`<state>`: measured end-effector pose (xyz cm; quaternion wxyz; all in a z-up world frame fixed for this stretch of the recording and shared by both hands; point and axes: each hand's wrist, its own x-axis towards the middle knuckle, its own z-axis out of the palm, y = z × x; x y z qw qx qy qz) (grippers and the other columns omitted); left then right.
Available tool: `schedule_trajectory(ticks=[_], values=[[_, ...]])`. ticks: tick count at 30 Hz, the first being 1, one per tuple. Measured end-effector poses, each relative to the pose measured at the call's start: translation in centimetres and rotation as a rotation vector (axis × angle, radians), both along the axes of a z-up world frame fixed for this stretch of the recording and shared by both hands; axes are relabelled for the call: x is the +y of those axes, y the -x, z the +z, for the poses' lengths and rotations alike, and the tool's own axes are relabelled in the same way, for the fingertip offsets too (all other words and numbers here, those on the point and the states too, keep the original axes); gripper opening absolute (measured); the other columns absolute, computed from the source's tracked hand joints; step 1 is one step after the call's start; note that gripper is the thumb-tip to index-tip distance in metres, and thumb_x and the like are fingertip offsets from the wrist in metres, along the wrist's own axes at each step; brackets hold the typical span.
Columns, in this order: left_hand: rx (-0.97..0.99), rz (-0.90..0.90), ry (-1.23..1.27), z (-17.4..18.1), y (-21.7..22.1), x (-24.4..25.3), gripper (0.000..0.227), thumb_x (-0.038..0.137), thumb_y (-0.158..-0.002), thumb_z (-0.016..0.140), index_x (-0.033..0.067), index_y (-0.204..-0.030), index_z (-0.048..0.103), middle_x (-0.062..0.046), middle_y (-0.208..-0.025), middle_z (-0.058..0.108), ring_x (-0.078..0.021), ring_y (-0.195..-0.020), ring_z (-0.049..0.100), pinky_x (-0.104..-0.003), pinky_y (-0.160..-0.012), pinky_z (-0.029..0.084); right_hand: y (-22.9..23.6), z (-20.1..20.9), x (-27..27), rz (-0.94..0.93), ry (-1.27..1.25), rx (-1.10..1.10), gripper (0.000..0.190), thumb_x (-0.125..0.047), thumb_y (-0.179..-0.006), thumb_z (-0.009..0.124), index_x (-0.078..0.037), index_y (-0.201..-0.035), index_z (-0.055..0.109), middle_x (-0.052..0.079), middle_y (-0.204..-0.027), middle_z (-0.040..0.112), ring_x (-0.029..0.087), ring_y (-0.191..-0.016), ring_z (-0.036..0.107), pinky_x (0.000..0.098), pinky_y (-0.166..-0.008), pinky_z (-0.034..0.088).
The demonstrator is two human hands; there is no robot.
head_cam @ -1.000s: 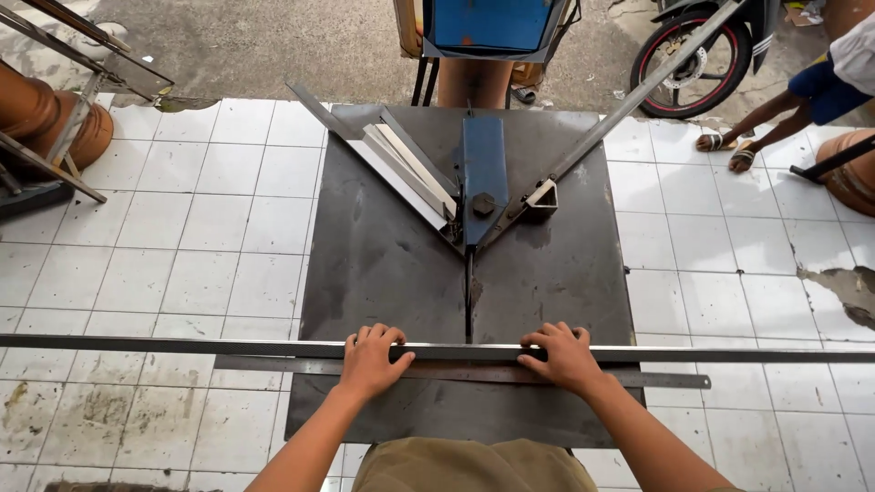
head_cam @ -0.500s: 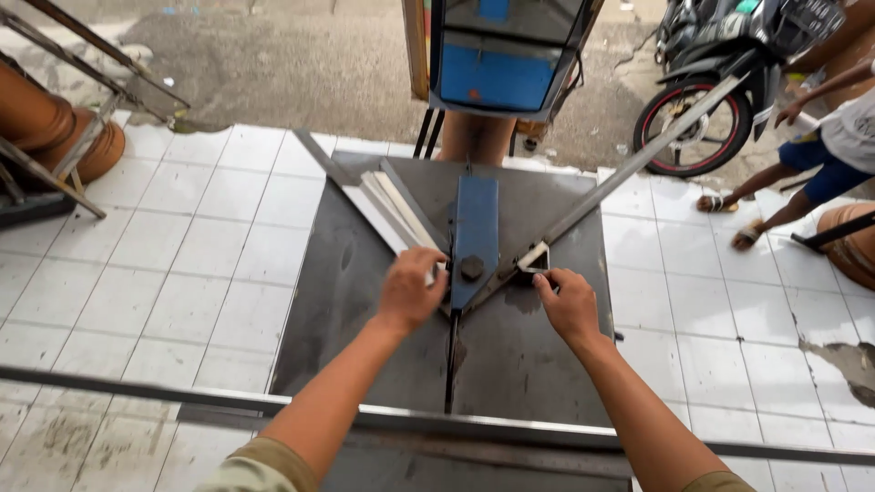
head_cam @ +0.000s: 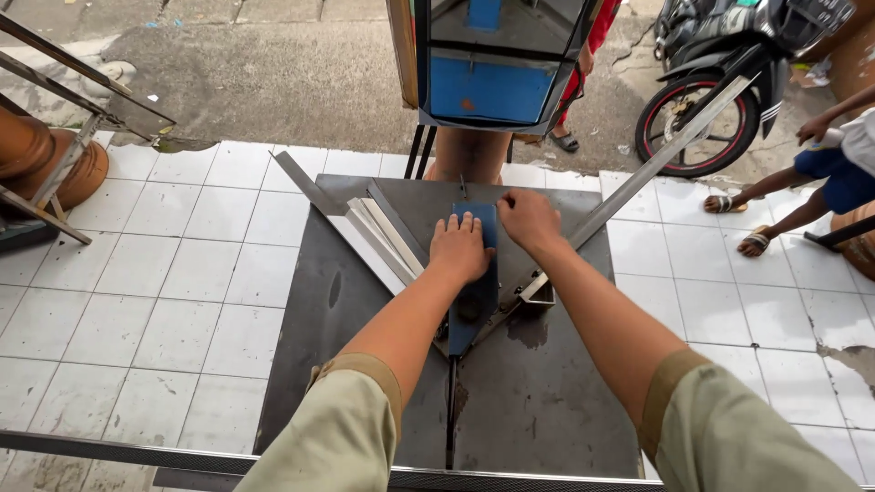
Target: The person measures and cuts long metal rods using a chop saw. They align the rods with a ruler, operate the saw to cut them, and then mark the cut pieces with a pen.
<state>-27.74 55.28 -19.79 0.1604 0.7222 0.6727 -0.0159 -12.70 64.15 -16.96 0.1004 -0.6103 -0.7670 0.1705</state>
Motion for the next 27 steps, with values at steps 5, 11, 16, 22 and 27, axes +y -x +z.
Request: schedule_trajectory(ticks=[5, 11, 16, 22, 27], values=[[0.049, -0.047, 0.027, 0.9, 0.2, 2.0, 0.09, 0.05, -0.103, 0.071, 0.0013, -0.173, 0.043, -0.023, -0.179, 0.042, -0.0464, -0.165, 0.04, -0.06, -0.134, 0.026, 4.2, -1.9, 6.1, 0.093, 0.121, -0.041, 0.048, -0.044, -0.109, 0.058, -0.011, -0.132, 0.084, 0.019, -0.124, 0.083, 0.043, -0.122, 0.076, 0.0606, -0.098, 0.059], [0.031, -0.043, 0.036, 2.8, 0.5, 2.1, 0.093, 0.05, -0.1, 0.08, 0.0032, -0.172, 0.044, -0.023, -0.179, 0.044, -0.046, -0.165, 0.041, -0.06, -0.134, 0.027, 8.6, -8.0, 14.3, 0.116, 0.224, -0.216, 0.059, -0.048, -0.1, 0.062, -0.003, -0.132, 0.084, 0.024, -0.126, 0.082, 0.046, -0.125, 0.076, 0.06, -0.101, 0.062], [0.021, -0.038, 0.086, 3.9, 0.3, 1.8, 0.093, 0.048, -0.102, 0.079, 0.002, -0.174, 0.041, -0.023, -0.18, 0.041, -0.0472, -0.166, 0.038, -0.06, -0.136, 0.023, 9.7, -7.9, 14.2, 0.11, 0.305, -0.282, 0.068, -0.054, -0.1, 0.068, 0.006, -0.129, 0.083, 0.028, -0.122, 0.082, 0.046, -0.122, 0.077, 0.0578, -0.097, 0.066], [0.028, -0.05, 0.113, 3.1, -0.1, 2.3, 0.095, 0.049, -0.103, 0.079, 0.0016, -0.175, 0.039, -0.025, -0.181, 0.038, -0.0482, -0.166, 0.037, -0.064, -0.137, 0.021, 10.3, -20.7, 21.7, 0.186, 0.158, -0.304, 0.05, -0.046, -0.102, 0.072, -0.001, -0.115, 0.087, 0.022, -0.105, 0.084, 0.045, -0.107, 0.081, 0.0606, -0.084, 0.069], [0.043, -0.027, 0.115, 3.8, -0.5, 2.2, 0.093, 0.043, -0.102, 0.082, 0.0008, -0.174, 0.041, -0.024, -0.18, 0.04, -0.0485, -0.165, 0.039, -0.064, -0.135, 0.024, 8.0, -7.4, 15.1, 0.195, -0.042, -0.036, 0.043, -0.029, -0.105, 0.054, 0.004, -0.118, 0.079, 0.03, -0.108, 0.08, 0.054, -0.108, 0.077, 0.0671, -0.088, 0.064]])
